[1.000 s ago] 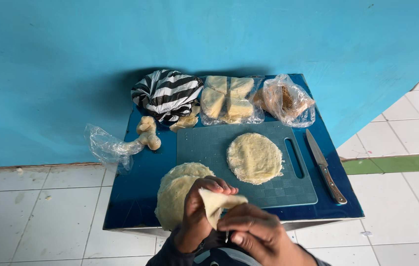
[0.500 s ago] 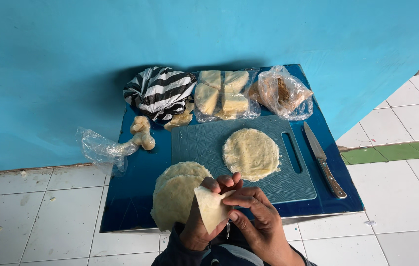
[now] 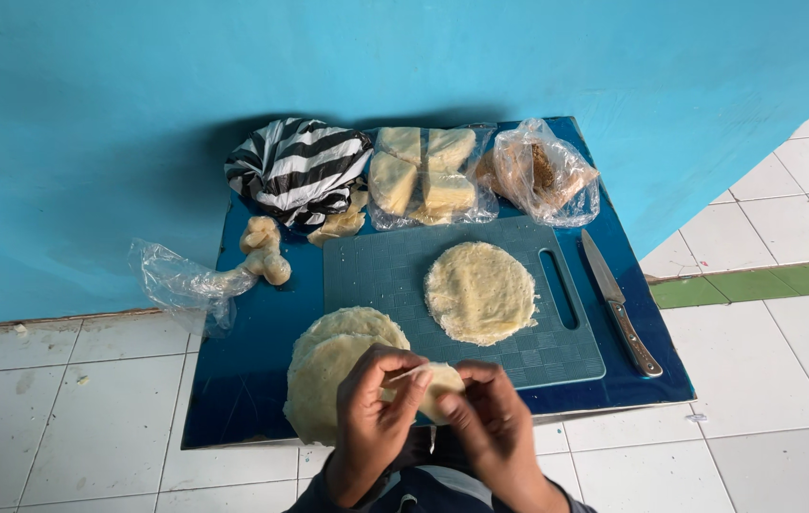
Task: The person sits at a small blue table and peels thin outer skin layers off pieces of dough by hand, one piece at a time. They set the peeled round dough discs on a cutting board and place the removed skins aside while working through the dough pieces.
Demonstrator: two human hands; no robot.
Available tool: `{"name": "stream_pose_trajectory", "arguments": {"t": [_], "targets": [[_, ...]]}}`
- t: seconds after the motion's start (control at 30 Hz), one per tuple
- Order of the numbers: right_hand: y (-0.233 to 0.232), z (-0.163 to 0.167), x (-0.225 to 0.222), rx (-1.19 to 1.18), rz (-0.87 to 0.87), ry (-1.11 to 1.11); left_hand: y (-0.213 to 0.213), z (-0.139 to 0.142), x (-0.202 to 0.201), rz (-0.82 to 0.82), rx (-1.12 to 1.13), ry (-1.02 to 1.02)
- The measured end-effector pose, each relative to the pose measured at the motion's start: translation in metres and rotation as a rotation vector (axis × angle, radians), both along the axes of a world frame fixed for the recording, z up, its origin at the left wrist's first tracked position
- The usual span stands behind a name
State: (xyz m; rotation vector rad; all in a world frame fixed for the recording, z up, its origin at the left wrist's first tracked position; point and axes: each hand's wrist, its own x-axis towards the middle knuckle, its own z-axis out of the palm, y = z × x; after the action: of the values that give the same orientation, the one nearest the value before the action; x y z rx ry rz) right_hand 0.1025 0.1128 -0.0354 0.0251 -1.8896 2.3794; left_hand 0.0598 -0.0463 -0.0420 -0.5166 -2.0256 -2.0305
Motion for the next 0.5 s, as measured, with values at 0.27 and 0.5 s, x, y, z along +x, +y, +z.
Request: {"name": "stream_pose_trajectory", "arguments": {"t": [0.27, 0.5], "targets": [[0.016, -0.01, -0.002, -0.066, 0.033, 0.049, -0.012, -0.007, 0.007, -0.119, 0.187, -0.32], [0.009, -0.004, 0.001, -0.145, 0.029, 0.043, -0.01, -0.01, 0.011, -0.212, 0.255, -0.366]]}}
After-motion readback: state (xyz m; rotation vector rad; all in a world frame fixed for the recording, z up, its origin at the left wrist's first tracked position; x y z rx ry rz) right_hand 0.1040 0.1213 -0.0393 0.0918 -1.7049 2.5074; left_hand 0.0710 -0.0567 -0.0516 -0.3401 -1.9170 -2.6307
